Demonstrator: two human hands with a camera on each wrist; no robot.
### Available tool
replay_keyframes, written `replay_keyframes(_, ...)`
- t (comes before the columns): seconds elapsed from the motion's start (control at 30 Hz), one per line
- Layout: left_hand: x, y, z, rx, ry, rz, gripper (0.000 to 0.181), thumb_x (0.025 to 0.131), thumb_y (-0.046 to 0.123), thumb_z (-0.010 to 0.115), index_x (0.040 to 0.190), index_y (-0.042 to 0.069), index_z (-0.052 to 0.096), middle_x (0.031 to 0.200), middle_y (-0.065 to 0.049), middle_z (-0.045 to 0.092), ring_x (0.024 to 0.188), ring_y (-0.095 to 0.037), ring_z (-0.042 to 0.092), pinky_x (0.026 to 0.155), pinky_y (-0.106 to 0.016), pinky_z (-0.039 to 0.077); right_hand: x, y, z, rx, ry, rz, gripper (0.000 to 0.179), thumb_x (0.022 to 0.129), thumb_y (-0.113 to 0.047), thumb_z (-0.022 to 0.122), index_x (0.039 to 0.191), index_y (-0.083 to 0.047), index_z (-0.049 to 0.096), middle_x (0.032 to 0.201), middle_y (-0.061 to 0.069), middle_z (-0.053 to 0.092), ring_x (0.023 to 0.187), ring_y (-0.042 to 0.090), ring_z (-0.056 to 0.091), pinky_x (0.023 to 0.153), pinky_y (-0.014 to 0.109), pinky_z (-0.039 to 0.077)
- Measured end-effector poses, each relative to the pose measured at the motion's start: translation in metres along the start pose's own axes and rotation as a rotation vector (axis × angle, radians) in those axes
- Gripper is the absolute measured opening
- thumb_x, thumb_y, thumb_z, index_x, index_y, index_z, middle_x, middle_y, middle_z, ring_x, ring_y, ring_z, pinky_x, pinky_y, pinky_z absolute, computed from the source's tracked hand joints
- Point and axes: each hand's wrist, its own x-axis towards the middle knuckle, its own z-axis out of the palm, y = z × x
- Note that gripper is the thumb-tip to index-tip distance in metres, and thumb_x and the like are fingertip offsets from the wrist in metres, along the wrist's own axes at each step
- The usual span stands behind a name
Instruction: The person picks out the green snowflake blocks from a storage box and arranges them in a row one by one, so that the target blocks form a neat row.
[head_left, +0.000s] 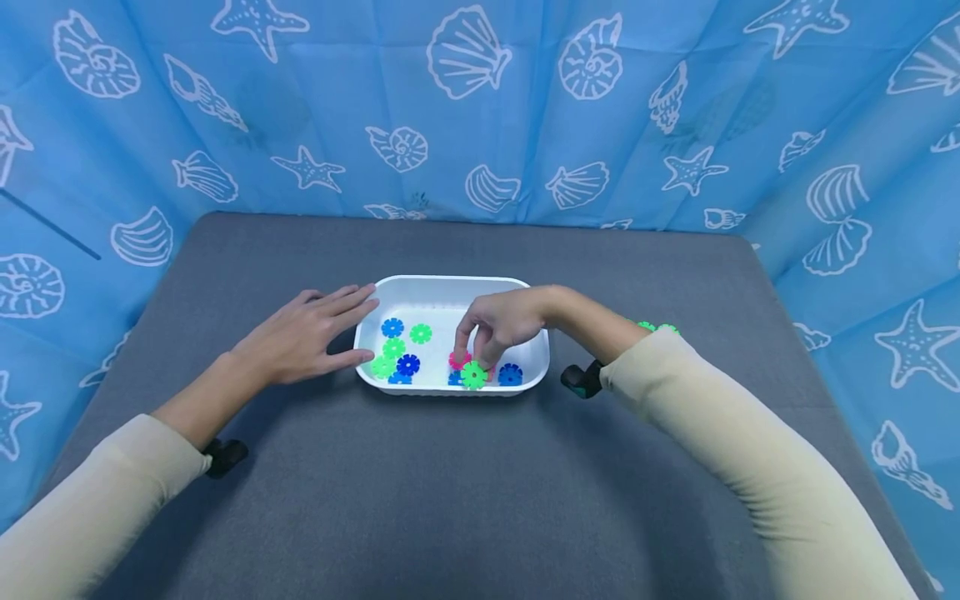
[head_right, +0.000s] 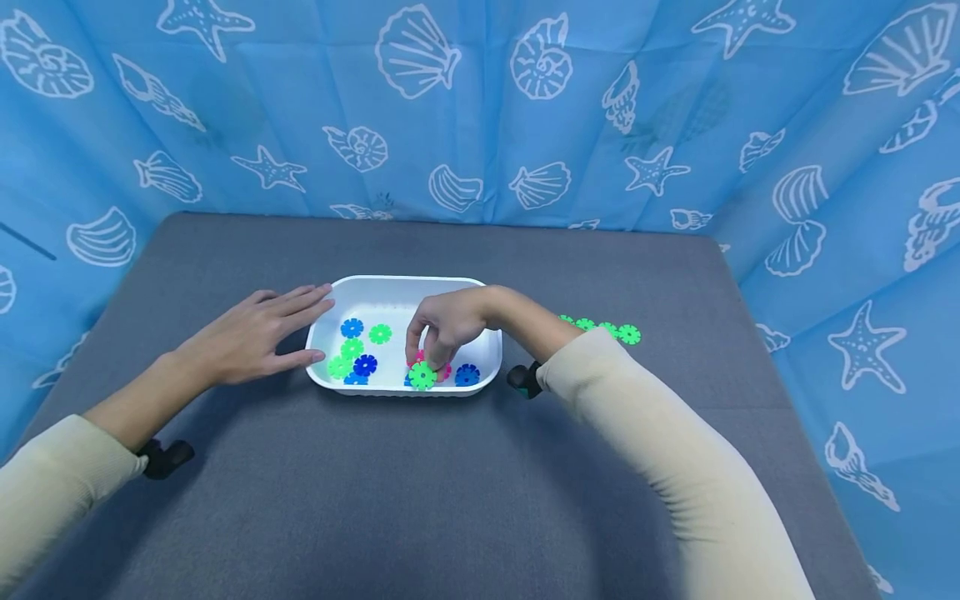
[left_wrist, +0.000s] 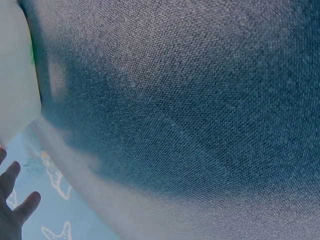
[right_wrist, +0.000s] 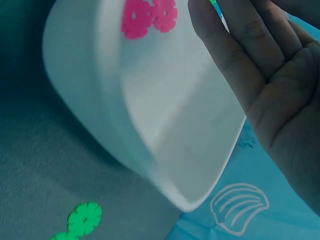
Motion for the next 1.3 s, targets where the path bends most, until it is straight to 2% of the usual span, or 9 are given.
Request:
replay_keyframes(0.13, 0.000, 0.000, 0.000, 0.008, -0.003, 0.000, 0.083, 0.093, 0.062, 0.055, 0.157, 0.014, 0.032, 0.164, -0.007, 0.024, 0.147, -0.033, 0.028, 0.109, -0.063, 0.030, -0.012, 0.006, 0.001, 0.035, 0.003, -0.013, 0.034, 0.094, -0.002, 0.061, 0.127, -0.004, 0.062, 0.091, 0.011, 0.074, 0.095, 0.031, 0.069, 0.091, 0.041, 0.049)
replay_keyframes(0.3, 0.000, 0.000, 0.000, 0.004, -0.001, 0.000, 0.083, 0.094, 0.061, 0.056, 0.157, 0.014, 0.032, 0.164, -0.007, 0.024, 0.147, -0.033, 0.028, 0.109, -0.064, 0.030, -0.033, 0.016, 0.001, 0.085, 0.059, -0.011, 0.037, 0.092, 0.001, 0.061, 0.129, -0.002, 0.062, 0.086, 0.014, 0.073, 0.086, 0.028, 0.068, 0.085, 0.039, 0.049)
replay_keyframes(0.43, 0.000, 0.000, -0.001, 0.006, 0.002, 0.002, 0.083, 0.093, 0.062, 0.055, 0.157, 0.014, 0.032, 0.164, -0.007, 0.024, 0.147, -0.033, 0.029, 0.108, -0.064, 0.030, -0.051, 0.027, 0.000, 0.104, 0.126, -0.005, 0.036, 0.093, -0.002, 0.065, 0.129, -0.002, 0.062, 0.088, 0.010, 0.075, 0.089, 0.025, 0.070, 0.085, 0.039, 0.049)
replay_keyframes(0.6, 0.000, 0.000, -0.001, 0.011, -0.003, -0.001, 0.083, 0.093, 0.062, 0.055, 0.157, 0.014, 0.032, 0.164, -0.007, 0.024, 0.147, -0.033, 0.029, 0.108, -0.064, 0.030, -0.069, 0.047, -0.003, 0.145, 0.242, -0.026, 0.037, 0.092, -0.006, 0.068, 0.128, 0.000, 0.061, 0.090, 0.010, 0.074, 0.090, 0.027, 0.070, 0.084, 0.037, 0.051)
replay_keyframes(0.7, 0.000, 0.000, -0.001, 0.007, -0.005, -0.003, 0.083, 0.094, 0.062, 0.055, 0.157, 0.015, 0.031, 0.164, -0.007, 0.024, 0.147, -0.033, 0.029, 0.109, -0.064, 0.030, -0.081, 0.062, -0.004, 0.183, 0.348, -0.029, 0.033, 0.093, -0.005, 0.067, 0.124, 0.002, 0.065, 0.091, 0.012, 0.073, 0.092, 0.032, 0.070, 0.085, 0.039, 0.054)
replay_keyframes(0.8, 0.000, 0.000, 0.000, 0.002, -0.008, -0.004, 0.083, 0.094, 0.062, 0.054, 0.157, 0.015, 0.031, 0.164, -0.007, 0.024, 0.147, -0.033, 0.028, 0.109, -0.065, 0.029, -0.093, 0.079, -0.003, 0.219, 0.456, -0.024, 0.028, 0.095, -0.006, 0.064, 0.121, 0.003, 0.068, 0.101, 0.014, 0.073, 0.095, 0.034, 0.070, 0.086, 0.043, 0.056)
replay_keyframes(0.93, 0.000, 0.000, 0.000, -0.003, -0.013, -0.003, 0.083, 0.094, 0.063, 0.053, 0.158, 0.015, 0.031, 0.164, -0.007, 0.023, 0.148, -0.033, 0.028, 0.109, -0.065, 0.029, -0.109, 0.099, 0.001, 0.244, 0.572, 0.002, 0.028, 0.098, -0.012, 0.064, 0.120, 0.002, 0.070, 0.115, 0.014, 0.072, 0.096, 0.028, 0.071, 0.089, 0.047, 0.055)
replay_keyframes(1.17, 0.000, 0.000, 0.000, 0.001, -0.008, -0.012, 0.083, 0.094, 0.063, 0.054, 0.158, 0.015, 0.031, 0.164, -0.006, 0.024, 0.148, -0.033, 0.028, 0.109, -0.065, 0.029, -0.136, 0.134, 0.013, 0.284, 0.703, 0.065, 0.033, 0.100, -0.015, 0.061, 0.125, 0.006, 0.066, 0.120, 0.018, 0.069, 0.098, 0.031, 0.071, 0.088, 0.045, 0.055)
replay_keyframes(1.3, 0.000, 0.001, 0.000, 0.003, -0.004, -0.012, 0.083, 0.093, 0.062, 0.055, 0.157, 0.015, 0.032, 0.164, -0.007, 0.024, 0.147, -0.033, 0.028, 0.109, -0.065, 0.029, -0.150, 0.157, 0.019, 0.305, 0.753, 0.113, 0.034, 0.101, -0.014, 0.060, 0.127, 0.008, 0.063, 0.123, 0.022, 0.067, 0.097, 0.027, 0.072, 0.087, 0.043, 0.056)
